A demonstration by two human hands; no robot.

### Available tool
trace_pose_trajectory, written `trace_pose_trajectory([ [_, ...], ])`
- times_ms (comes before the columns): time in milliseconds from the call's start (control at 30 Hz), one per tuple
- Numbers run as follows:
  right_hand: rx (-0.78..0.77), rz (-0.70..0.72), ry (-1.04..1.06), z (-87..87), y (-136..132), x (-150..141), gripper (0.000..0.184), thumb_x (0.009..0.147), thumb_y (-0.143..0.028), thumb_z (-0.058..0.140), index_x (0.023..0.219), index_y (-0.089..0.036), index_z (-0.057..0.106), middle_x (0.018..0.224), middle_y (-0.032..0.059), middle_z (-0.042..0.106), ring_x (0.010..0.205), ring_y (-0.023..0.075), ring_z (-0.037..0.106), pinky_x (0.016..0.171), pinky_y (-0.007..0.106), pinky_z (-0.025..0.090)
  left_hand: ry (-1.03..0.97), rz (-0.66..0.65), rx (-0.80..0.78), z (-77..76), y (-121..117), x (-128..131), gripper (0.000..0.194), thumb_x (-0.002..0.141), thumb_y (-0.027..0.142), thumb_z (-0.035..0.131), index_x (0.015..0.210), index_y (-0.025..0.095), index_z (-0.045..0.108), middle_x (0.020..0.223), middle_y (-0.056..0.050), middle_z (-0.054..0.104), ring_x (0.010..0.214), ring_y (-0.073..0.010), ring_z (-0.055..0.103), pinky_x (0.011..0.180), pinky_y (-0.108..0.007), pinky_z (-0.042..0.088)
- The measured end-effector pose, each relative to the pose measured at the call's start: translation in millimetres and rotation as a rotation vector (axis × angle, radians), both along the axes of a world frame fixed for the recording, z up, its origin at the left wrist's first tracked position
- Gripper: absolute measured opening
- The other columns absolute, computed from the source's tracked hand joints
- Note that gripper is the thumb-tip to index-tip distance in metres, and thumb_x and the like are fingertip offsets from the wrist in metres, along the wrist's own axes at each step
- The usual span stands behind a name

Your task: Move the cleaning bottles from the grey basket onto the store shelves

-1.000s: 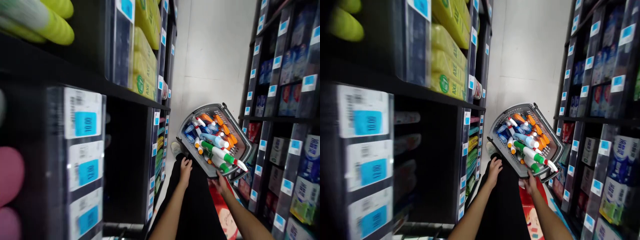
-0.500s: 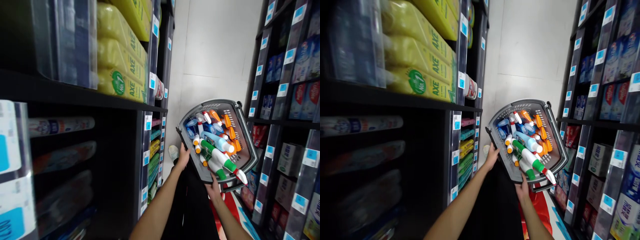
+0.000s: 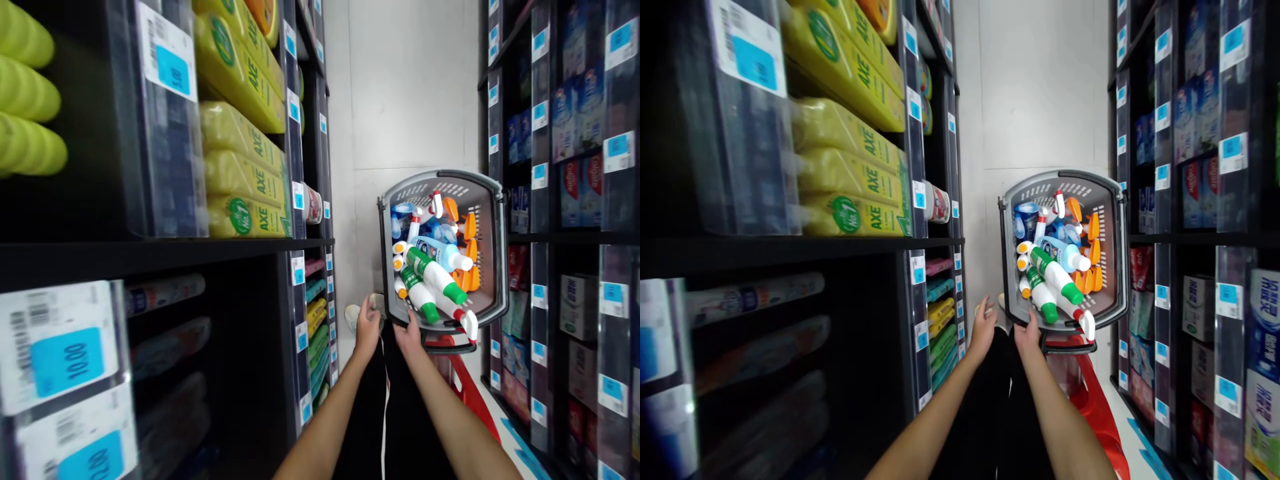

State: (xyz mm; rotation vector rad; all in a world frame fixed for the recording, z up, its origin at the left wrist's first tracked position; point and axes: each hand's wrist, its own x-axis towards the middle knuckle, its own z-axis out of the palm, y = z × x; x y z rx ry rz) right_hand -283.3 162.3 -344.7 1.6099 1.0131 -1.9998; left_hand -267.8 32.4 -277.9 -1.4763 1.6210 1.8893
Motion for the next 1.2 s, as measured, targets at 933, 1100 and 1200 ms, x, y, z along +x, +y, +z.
trace_pose_trajectory([
  [933,0.898,2.079,0.373,136.3,94,-249,0.07,0.094,-0.045,0.054,0.152,-0.012,0.038,0.113,0.0219,0.069,0.106,0.0389,0.067,0.092,0.048,0.047,-0.15,0.474,0.128,196.9,147,40,0.064,0.065,0.059,0.079,0.115,0.018,0.073,0.097,-0.011,0.069,0.084,-0.024,0.065,0.081,-0.034,0.052],
  [1100,0.867,2.154,0.398,149.6,81,-270,0.068,0.093,-0.047,0.039,0.146,-0.004,0.042,0.118,0.0279,0.067,0.111,0.0422,0.067,0.092,0.05,0.05,-0.008,0.465,0.123,244.4,153,32,0.056,0.079,0.054,0.071,0.122,0.018,0.072,0.1,-0.01,0.07,0.087,-0.0222,0.064,0.083,-0.033,0.05],
  [1200,0.869,2.128,0.437,173.3,71,-279,0.076,0.084,-0.055,0.038,0.138,-0.003,0.05,0.118,0.029,0.067,0.111,0.0452,0.067,0.092,0.053,0.052,0.028,0.507,0.049,267.0,152,42,0.051,0.083,0.05,0.067,0.122,0.018,0.071,0.102,-0.01,0.07,0.088,-0.0219,0.064,0.086,-0.033,0.049],
])
